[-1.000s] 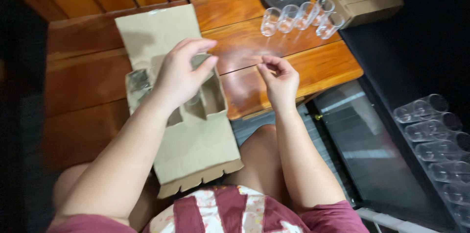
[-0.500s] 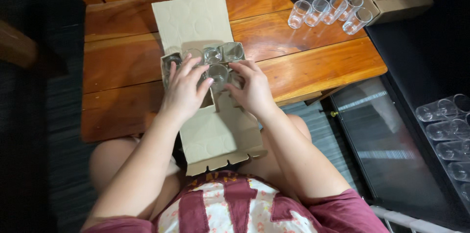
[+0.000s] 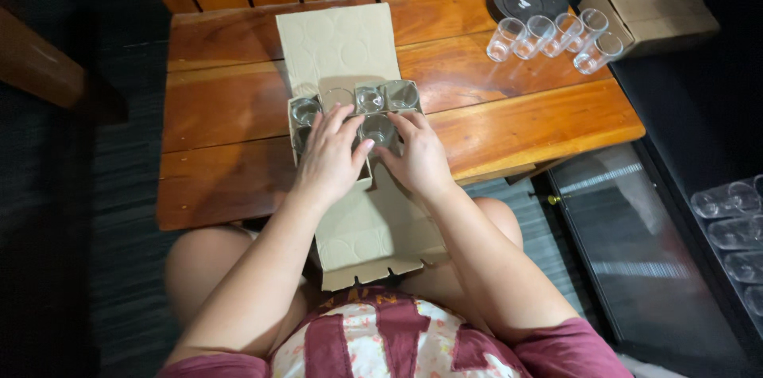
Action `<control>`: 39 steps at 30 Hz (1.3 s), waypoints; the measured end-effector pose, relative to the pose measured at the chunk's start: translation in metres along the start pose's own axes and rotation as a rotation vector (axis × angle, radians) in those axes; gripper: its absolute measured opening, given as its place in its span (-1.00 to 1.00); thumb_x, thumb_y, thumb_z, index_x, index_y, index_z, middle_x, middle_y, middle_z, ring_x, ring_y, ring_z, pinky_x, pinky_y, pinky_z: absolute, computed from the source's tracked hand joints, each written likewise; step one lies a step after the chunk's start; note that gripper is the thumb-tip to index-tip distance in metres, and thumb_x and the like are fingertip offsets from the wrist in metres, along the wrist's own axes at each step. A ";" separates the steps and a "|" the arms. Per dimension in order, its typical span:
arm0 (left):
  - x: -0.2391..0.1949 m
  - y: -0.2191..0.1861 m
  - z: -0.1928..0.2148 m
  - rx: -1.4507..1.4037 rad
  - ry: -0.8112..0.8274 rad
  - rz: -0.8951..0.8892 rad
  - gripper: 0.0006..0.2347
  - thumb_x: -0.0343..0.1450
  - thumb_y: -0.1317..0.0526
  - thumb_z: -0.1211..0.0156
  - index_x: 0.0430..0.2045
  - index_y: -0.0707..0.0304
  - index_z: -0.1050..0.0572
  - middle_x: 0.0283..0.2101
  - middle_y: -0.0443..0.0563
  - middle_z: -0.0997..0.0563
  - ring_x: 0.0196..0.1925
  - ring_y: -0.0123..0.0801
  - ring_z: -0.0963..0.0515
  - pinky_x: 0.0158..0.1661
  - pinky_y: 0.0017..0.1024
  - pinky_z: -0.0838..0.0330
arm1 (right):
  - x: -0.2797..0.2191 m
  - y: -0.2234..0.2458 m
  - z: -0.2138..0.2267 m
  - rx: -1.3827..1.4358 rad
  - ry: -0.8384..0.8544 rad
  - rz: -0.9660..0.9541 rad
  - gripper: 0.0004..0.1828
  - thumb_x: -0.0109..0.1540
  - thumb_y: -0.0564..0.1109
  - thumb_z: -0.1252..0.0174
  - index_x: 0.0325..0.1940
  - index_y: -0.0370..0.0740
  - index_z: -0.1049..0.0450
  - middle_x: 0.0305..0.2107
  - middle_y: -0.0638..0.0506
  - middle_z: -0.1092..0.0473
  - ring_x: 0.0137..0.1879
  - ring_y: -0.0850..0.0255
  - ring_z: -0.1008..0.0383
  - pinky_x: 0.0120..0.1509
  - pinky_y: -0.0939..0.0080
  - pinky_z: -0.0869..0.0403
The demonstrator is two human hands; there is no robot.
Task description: The person opens a cardboard box on a wooden bench and removes small clear glasses one by one, placing them on the bench surface. The person continues to unpack the glasses from the box and arrange them in a row on the bench.
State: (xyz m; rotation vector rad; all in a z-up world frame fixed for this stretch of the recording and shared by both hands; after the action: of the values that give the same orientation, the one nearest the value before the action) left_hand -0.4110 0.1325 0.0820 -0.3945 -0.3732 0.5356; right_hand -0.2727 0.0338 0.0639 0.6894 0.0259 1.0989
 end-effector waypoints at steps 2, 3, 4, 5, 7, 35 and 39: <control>0.001 0.004 -0.006 0.014 -0.021 -0.008 -0.60 0.52 0.03 -0.12 0.19 0.27 -0.47 0.31 0.22 -0.41 0.49 0.03 -0.28 0.45 0.07 -0.02 | 0.000 0.000 -0.001 -0.007 0.003 -0.003 -0.28 0.03 -0.03 -0.48 0.25 -0.19 -0.48 0.02 -0.04 -0.41 -0.02 -0.08 -0.61 -0.01 -0.03 -0.63; 0.001 0.005 -0.009 0.025 -0.037 -0.019 -0.59 0.50 0.05 -0.17 0.19 0.28 -0.47 0.31 0.23 -0.41 0.48 0.04 -0.29 0.44 0.06 -0.05 | -0.001 -0.001 -0.001 -0.017 0.006 -0.014 -0.28 0.03 -0.03 -0.48 0.26 -0.19 -0.48 0.03 -0.05 -0.41 -0.01 -0.09 -0.61 -0.01 -0.05 -0.63; 0.001 0.005 -0.008 0.025 -0.039 -0.016 -0.59 0.50 0.05 -0.17 0.19 0.28 -0.47 0.31 0.23 -0.41 0.48 0.04 -0.29 0.44 0.06 -0.05 | -0.001 -0.001 -0.002 -0.017 0.007 -0.011 -0.28 0.03 -0.03 -0.48 0.26 -0.19 -0.48 0.03 -0.05 -0.41 -0.01 -0.09 -0.61 -0.01 -0.05 -0.63; 0.002 0.006 -0.009 0.023 -0.025 -0.008 -0.59 0.50 0.04 -0.17 0.20 0.25 -0.46 0.32 0.22 -0.41 0.48 0.02 -0.29 0.45 0.04 -0.04 | -0.001 -0.002 -0.003 -0.023 0.006 -0.018 -0.28 0.03 -0.03 -0.48 0.26 -0.17 -0.49 0.03 -0.03 -0.41 0.00 -0.07 -0.61 0.00 -0.02 -0.63; 0.002 0.007 -0.009 0.020 -0.013 0.002 -0.59 0.50 0.04 -0.17 0.21 0.23 -0.46 0.32 0.21 -0.40 0.49 0.00 -0.28 0.45 0.01 -0.03 | -0.002 -0.002 -0.004 -0.031 0.007 -0.023 -0.28 0.03 -0.03 -0.48 0.26 -0.15 -0.49 0.03 -0.02 -0.42 0.01 -0.05 -0.61 0.01 0.00 -0.63; 0.001 0.002 0.001 -0.023 0.027 0.025 -0.58 0.49 0.05 -0.17 0.22 0.24 -0.45 0.33 0.20 -0.40 0.48 -0.02 -0.29 0.46 0.00 -0.02 | 0.002 0.003 -0.003 -0.033 0.073 -0.093 -0.26 0.00 -0.02 -0.49 0.25 -0.08 -0.42 0.07 0.03 -0.42 0.09 -0.05 -0.59 0.12 -0.06 -0.61; 0.001 0.002 0.000 -0.016 0.037 0.028 -0.58 0.50 0.05 -0.16 0.23 0.23 -0.44 0.34 0.20 -0.39 0.49 -0.02 -0.28 0.46 0.00 -0.01 | 0.003 -0.001 -0.007 -0.040 0.073 -0.092 -0.25 0.00 -0.02 -0.48 0.25 -0.07 -0.41 0.07 0.02 -0.41 0.09 -0.08 -0.59 0.13 -0.10 -0.60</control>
State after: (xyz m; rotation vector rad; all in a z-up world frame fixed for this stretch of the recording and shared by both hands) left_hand -0.4111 0.1345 0.0815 -0.4255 -0.3366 0.5525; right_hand -0.2731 0.0393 0.0589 0.6066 0.0973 1.0332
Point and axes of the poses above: each hand's wrist, its own x-axis towards the middle knuckle, its own z-axis out of the back of the hand, y = z × x, the point moved 4 cm from there along x, towards the middle knuckle
